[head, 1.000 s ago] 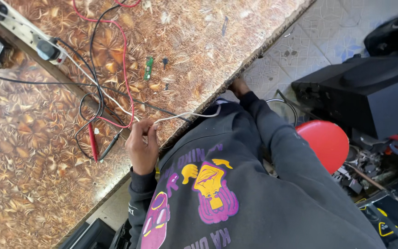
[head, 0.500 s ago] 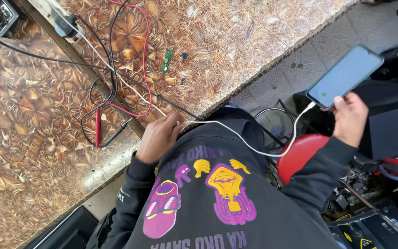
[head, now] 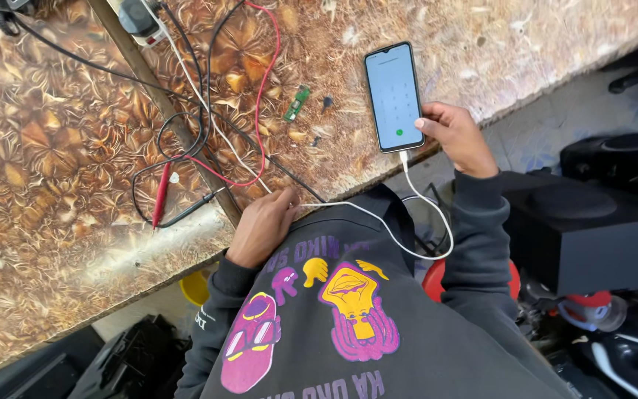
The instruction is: The person connects a USB cable to a smartphone and a small green circuit board, then uses a multimeter to test the board. They later attach the circuit board to a hard drive and continue testing the connections.
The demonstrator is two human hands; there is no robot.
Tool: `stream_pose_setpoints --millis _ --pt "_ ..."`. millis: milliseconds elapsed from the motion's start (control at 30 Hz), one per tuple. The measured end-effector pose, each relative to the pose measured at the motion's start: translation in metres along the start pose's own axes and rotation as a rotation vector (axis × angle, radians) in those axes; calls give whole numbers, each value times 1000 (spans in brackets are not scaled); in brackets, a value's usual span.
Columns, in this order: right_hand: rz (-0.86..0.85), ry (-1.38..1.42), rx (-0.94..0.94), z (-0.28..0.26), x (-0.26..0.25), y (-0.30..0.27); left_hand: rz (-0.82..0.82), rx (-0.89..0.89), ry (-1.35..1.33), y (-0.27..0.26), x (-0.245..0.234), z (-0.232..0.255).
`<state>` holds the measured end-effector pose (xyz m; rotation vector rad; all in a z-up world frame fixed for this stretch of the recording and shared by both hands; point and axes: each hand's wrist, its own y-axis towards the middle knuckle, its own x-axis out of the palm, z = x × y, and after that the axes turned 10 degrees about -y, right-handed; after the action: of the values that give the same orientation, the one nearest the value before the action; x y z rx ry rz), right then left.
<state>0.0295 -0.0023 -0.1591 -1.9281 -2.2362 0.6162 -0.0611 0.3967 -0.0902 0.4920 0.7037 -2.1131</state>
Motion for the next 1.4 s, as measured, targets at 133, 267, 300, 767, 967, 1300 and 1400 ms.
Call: stream_pose_setpoints --millis 133,267,300,767,967,1300,1400 --pt "50 -116 -41 -43 11 0 -5 -45 -41 7 -4 -2" --pt "121 -415 -132 -33 7 -2 -37 -86 -51 15 -11 0" --pt "150 -528 -178 -30 8 -3 -53 -101 -36 17 -12 1" --pt "201 -624 -88 -78 41 -14 -136 -194 -59 31 -19 1" --pt "202 -632 -72 -76 42 -12 -170 -219 -76 35 -21 -1" --pt "291 -542 31 -66 46 -31 -235 -267 -95 43 -28 -1" --pt "419 -566 82 -47 52 -45 -241 -267 -94 49 -31 2"
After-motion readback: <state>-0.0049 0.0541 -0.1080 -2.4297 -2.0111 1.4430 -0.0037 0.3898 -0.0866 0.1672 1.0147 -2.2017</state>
